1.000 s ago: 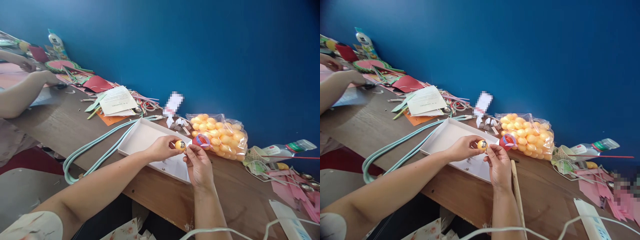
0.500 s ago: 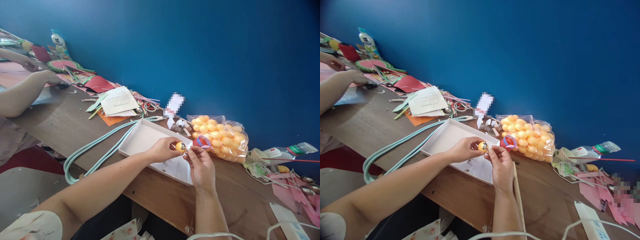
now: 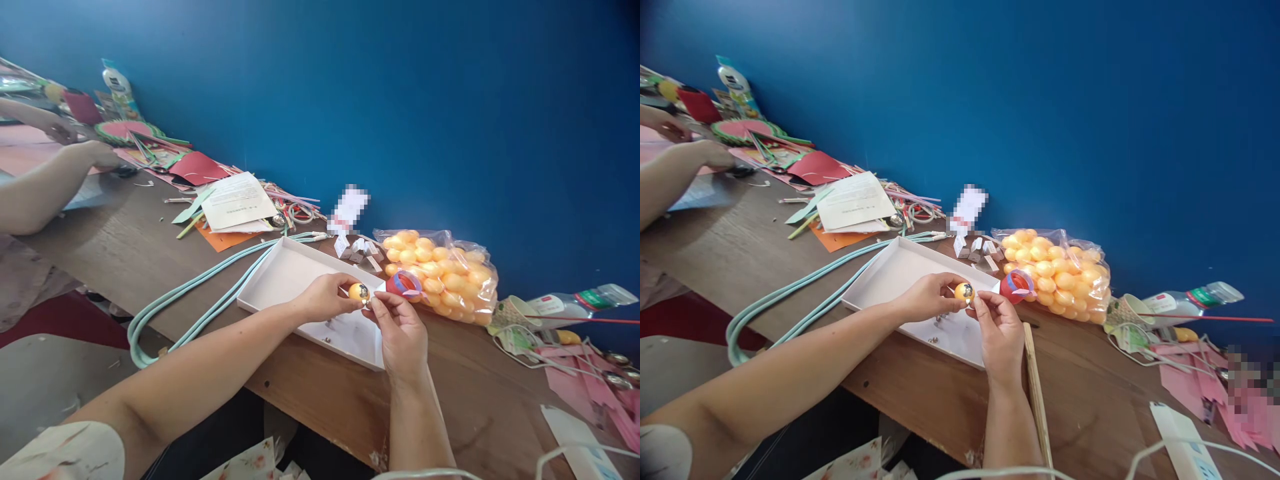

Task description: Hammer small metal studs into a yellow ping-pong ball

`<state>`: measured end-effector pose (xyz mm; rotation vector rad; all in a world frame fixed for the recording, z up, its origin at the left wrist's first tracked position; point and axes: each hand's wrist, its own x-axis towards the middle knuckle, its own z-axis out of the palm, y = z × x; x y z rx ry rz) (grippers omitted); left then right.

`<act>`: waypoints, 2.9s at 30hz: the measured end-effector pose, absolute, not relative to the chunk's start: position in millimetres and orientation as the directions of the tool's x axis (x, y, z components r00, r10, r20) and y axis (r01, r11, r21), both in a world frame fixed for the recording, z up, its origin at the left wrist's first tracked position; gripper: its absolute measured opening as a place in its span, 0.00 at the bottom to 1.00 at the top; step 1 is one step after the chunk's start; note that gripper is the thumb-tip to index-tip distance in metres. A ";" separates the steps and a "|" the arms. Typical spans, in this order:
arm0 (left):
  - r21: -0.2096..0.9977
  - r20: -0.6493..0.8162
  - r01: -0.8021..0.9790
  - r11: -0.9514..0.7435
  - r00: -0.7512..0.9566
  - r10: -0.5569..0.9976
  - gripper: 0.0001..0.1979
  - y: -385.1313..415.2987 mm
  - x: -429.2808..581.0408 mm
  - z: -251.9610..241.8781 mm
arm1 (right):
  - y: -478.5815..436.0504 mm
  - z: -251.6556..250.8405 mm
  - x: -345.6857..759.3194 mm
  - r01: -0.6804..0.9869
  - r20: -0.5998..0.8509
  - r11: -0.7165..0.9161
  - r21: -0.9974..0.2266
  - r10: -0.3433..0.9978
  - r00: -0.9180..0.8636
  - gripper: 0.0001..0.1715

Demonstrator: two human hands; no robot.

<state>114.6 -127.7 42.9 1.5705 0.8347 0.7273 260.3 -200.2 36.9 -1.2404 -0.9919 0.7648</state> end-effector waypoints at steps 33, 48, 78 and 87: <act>0.999 -0.020 -0.017 0.034 0.542 0.840 0.20 -126.2 116.3 42.5 | -203.3 34.6 256.6 0.332 0.312 0.207 -0.920 0.901 0.302 0.08; 1.000 -0.001 0.020 -0.011 0.529 0.849 0.20 -126.8 117.1 38.8 | -204.3 36.7 260.8 0.360 0.312 0.188 -0.914 0.892 0.327 0.06; 0.999 0.042 -0.032 -0.029 0.498 0.866 0.19 -124.6 118.4 37.0 | -203.9 30.4 266.0 0.548 0.408 0.188 -0.815 0.858 0.312 0.07; 0.998 0.055 -0.007 -0.059 0.505 0.861 0.20 -123.7 118.4 35.6 | -203.5 36.7 265.0 0.335 0.296 0.169 -0.927 0.877 0.377 0.10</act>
